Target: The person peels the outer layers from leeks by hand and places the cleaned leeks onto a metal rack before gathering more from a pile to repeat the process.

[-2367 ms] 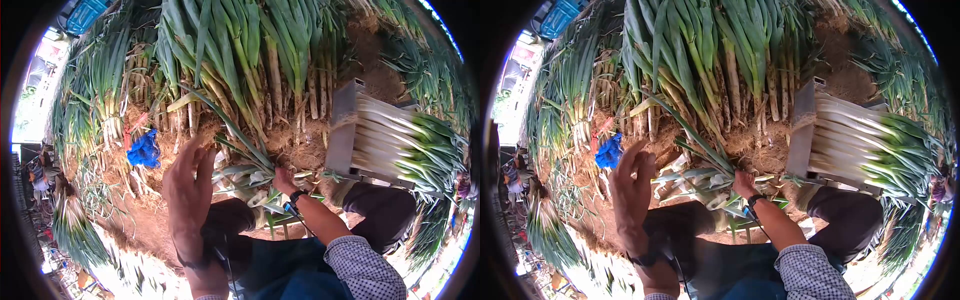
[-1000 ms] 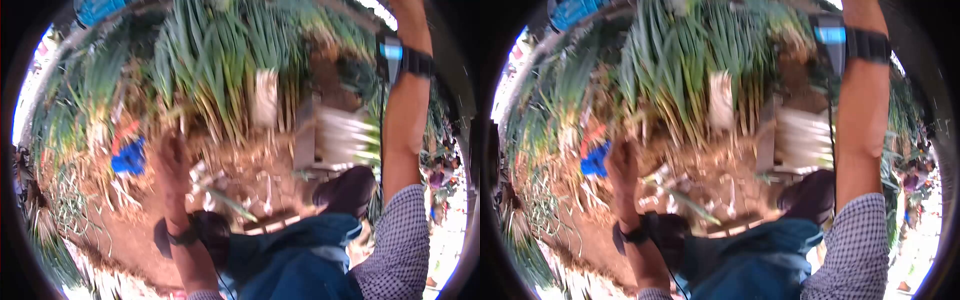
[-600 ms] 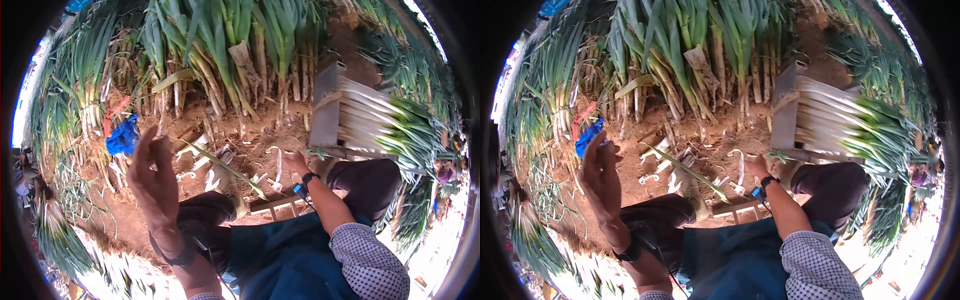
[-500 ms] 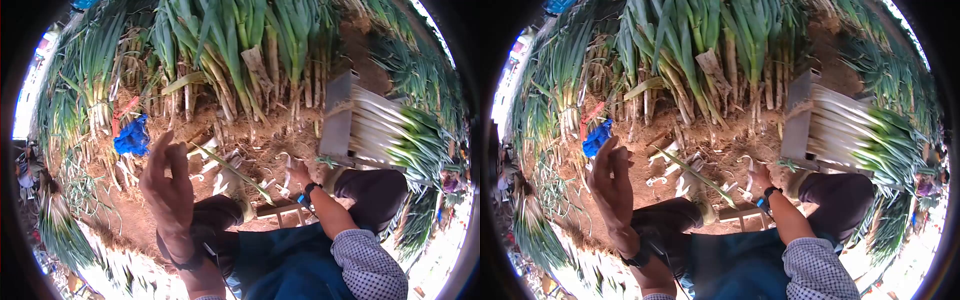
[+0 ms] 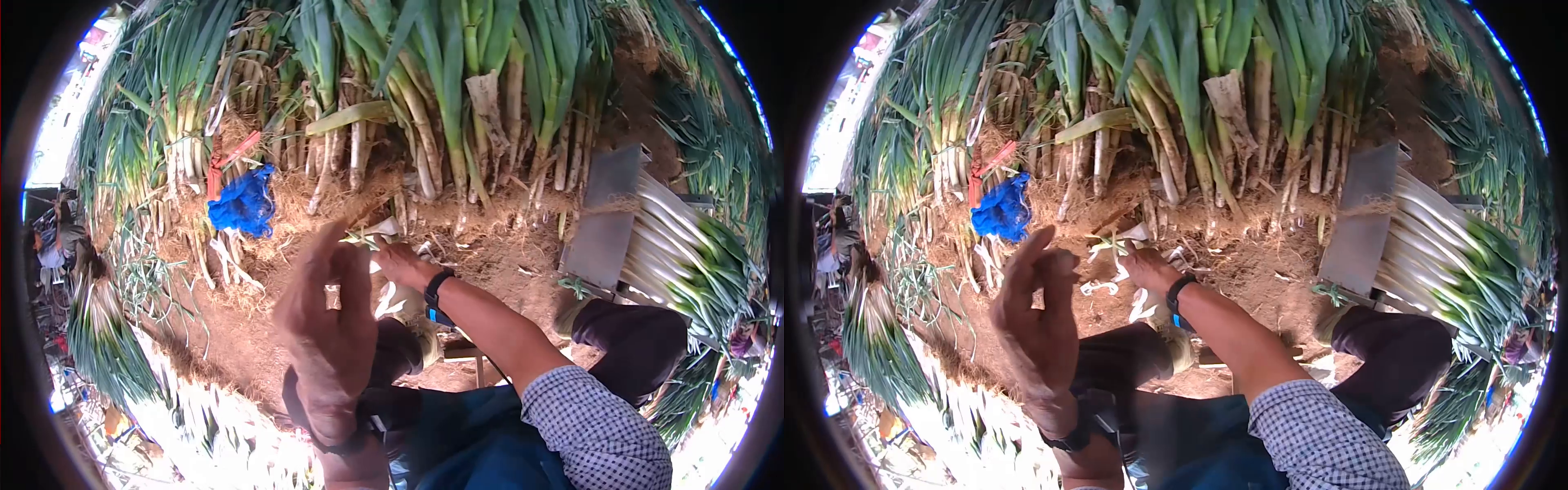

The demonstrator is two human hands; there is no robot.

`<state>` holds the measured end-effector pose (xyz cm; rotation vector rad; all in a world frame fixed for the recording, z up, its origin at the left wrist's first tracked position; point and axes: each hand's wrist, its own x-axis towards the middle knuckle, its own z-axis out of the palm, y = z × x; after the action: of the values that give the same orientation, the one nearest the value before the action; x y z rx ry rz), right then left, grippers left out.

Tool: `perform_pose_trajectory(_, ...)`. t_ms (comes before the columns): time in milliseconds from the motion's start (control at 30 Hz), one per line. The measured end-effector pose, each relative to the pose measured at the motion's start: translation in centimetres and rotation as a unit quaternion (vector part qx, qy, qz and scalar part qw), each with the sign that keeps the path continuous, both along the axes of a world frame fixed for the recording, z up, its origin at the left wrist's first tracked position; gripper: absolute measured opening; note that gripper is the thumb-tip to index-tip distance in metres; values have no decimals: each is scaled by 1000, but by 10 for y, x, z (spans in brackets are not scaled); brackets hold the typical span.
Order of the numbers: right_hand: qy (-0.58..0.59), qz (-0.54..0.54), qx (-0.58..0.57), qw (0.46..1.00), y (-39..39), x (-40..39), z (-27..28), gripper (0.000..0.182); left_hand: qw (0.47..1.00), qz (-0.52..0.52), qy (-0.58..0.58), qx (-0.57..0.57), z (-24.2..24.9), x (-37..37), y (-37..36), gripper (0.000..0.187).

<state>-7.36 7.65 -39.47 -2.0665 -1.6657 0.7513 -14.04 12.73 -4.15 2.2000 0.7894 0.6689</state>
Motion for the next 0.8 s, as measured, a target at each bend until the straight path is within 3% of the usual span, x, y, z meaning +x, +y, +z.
perform_pose_trajectory(100, 169, -107, -87, 976, 36, 19, 15, 30, 1000, -5, -6, 10, -5, 2, 3, 30)
perform_pose_trajectory(167, -15, 15, -62, 998, 50, 26, -17, 39, 1000, -15, -12, 7, -2, 3, 5, 30)
perform_pose_trajectory(233, 33, 33, -54, 997, 50, 14, -75, 45, 1000, -8, -2, 3, 3, 3, 10, 30)
perform_pose_trajectory(300, -97, 58, -34, 993, 20, 5, -29, 55, 1000, -1, 5, 1, 0, -3, 14, 31)
perform_pose_trajectory(400, -89, 136, -30, 986, -27, 6, -10, 56, 1000, 0, 9, 8, -9, -10, 18, 32)
perform_pose_trajectory(500, -150, 152, -84, 973, -72, 2, 15, 51, 1000, -6, 19, 18, -10, -13, 22, 32)
perform_pose_trajectory(600, -244, 120, -57, 961, -112, -2, 12, 41, 1000, -5, 10, 10, -13, -14, 27, 31)
perform_pose_trajectory(633, -201, 171, -120, 957, -119, -2, -5, 29, 1000, -2, 8, 6, -15, -14, 27, 30)
perform_pose_trajectory(667, -20, 133, -119, 984, -132, -7, -32, 36, 1000, -4, 3, 1, -16, -13, 26, 30)
perform_pose_trajectory(700, 13, 92, -121, 988, -141, -8, -29, 31, 999, 9, 45, -2, -18, -24, 24, 29)
perform_pose_trajectory(800, 79, 8, -143, 987, -171, -9, -25, 20, 997, -22, -23, -68, -56, -19, 29, 26)
